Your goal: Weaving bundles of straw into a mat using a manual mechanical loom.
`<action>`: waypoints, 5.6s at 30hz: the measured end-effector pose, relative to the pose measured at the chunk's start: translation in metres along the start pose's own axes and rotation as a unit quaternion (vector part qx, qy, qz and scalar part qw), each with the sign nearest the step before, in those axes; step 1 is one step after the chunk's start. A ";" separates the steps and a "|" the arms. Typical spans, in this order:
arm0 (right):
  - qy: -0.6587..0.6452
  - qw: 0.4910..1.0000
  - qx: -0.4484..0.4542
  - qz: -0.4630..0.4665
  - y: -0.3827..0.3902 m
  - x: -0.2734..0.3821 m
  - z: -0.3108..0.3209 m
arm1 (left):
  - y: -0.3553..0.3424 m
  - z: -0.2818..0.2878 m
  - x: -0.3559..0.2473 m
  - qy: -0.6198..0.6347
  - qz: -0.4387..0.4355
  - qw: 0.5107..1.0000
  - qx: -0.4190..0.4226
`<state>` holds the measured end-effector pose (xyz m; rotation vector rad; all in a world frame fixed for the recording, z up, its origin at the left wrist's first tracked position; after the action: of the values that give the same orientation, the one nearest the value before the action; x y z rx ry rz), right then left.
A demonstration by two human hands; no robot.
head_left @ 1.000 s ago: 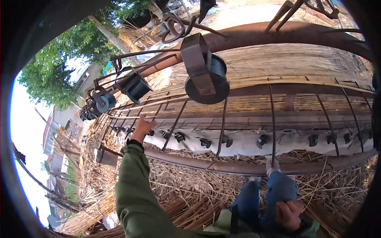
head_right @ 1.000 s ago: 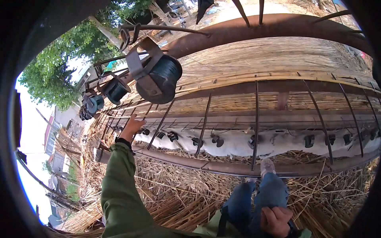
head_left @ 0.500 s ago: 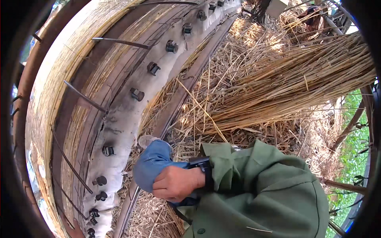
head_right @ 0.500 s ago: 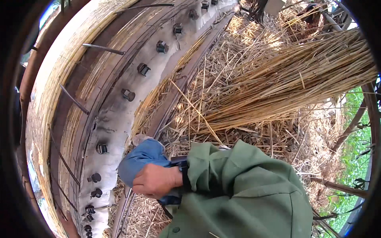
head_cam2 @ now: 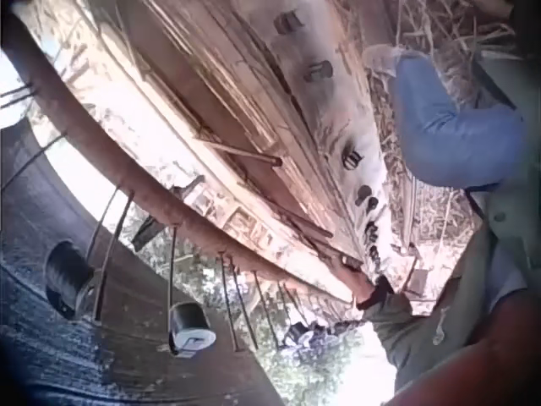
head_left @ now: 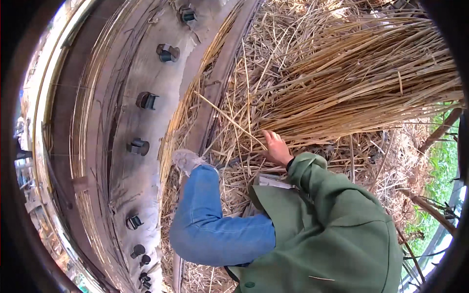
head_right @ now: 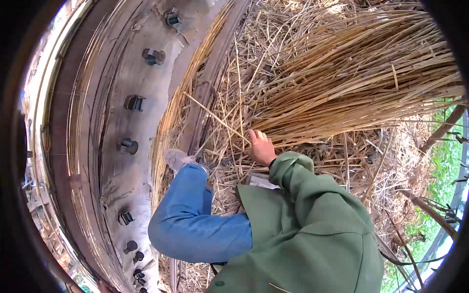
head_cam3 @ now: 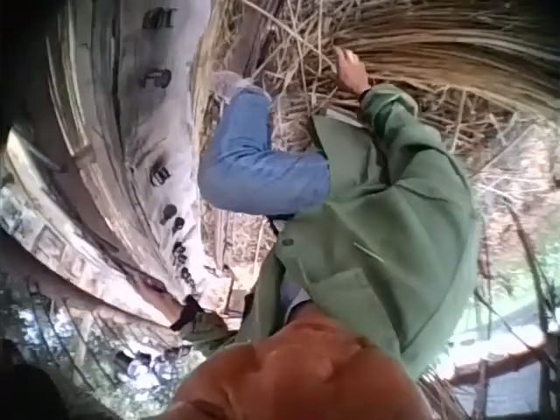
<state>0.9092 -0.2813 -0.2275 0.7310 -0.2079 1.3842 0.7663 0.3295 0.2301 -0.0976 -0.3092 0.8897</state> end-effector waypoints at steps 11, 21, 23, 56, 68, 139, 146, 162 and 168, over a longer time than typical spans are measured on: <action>-0.356 0.828 -0.285 -0.327 -0.024 -0.146 -0.037 | -0.162 -0.223 -0.061 0.305 0.605 0.724 0.130; -0.368 0.860 -0.139 -0.326 -0.175 -0.173 -0.092 | -0.212 -0.310 -0.087 0.323 0.572 0.721 0.220; -0.363 0.839 -0.130 -0.384 -0.186 -0.179 -0.107 | -0.213 -0.319 -0.087 0.321 0.572 0.718 0.233; -0.642 0.661 -0.069 -0.382 -0.271 -0.155 -0.296 | -0.211 -0.351 -0.087 0.260 0.635 0.665 0.295; -0.617 0.669 0.084 -0.407 -0.273 -0.164 -0.299 | -0.215 -0.357 -0.092 0.256 0.653 0.647 0.301; -0.171 0.800 0.162 0.551 0.253 0.275 0.069 | -0.215 0.004 -0.296 0.742 0.181 0.610 0.211; -0.222 0.815 0.230 0.484 0.233 0.292 0.072 | -0.054 0.136 -0.158 0.438 0.314 0.650 -0.535; -0.109 0.780 0.190 0.586 0.313 0.484 0.167 | 0.025 0.003 -0.244 0.585 0.357 0.382 -0.620; -0.061 0.704 0.203 0.678 0.377 0.520 0.108 | -0.053 -0.069 -0.287 0.626 0.468 0.564 -0.265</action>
<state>0.6939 0.0834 0.2668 1.0948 -0.6425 2.8701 0.6577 0.0759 0.1113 -1.5314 0.9738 1.5044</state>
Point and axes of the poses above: each hand's wrist, its own y-axis away from the middle knuckle, its own z-axis out of the back of the hand, x = y × z, the point moved 10 cm from there along -y, towards the middle knuckle, and after that the axes turned 6 degrees about x, right-handed, at the moved point
